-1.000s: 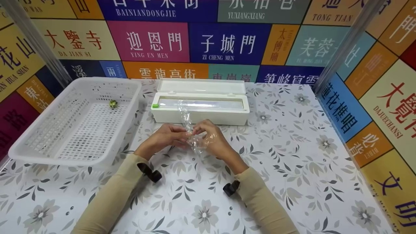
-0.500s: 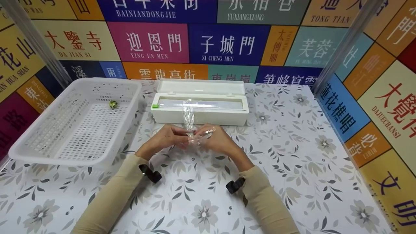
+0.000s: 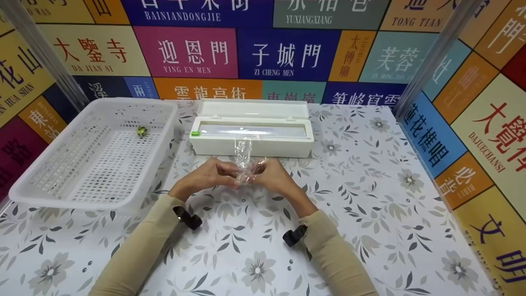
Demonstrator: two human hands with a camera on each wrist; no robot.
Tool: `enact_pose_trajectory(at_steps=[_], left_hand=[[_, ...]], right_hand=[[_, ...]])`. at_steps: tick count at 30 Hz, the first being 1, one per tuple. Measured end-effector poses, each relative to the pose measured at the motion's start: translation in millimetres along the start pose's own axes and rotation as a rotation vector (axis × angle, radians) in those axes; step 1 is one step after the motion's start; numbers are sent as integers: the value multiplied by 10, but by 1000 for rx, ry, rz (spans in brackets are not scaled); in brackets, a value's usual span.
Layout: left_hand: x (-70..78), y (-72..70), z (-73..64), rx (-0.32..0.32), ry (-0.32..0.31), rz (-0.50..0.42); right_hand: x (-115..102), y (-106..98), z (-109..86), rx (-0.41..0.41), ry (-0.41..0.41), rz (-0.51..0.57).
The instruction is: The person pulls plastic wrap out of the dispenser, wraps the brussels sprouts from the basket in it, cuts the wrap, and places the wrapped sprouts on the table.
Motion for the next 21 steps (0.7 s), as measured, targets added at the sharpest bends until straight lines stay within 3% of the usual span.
enact_pose_trajectory(at_steps=[5,10,16,21], left_hand=[[-58,32,2,-12,-11,33],[-167,-26,-6,25,-82,12],[-198,-101,-11,76,-99,8],[-189,-91,-21,46,-87,-45]], right_hand=[[51,85,-11,-98,42,22],[99,118,-44,-167,99,151],[147,106,-35,-133,152,244],[181,115,-11,-98,168,196]])
Point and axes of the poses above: each hand's wrist, its own z-axis towards the middle knuckle, its own y-axis out of the palm, x = y × z, the point moved 8 cm from there along z, towards the middle knuckle, and after that the axes turned 4 degrees about -z, right-handed, at the moved point
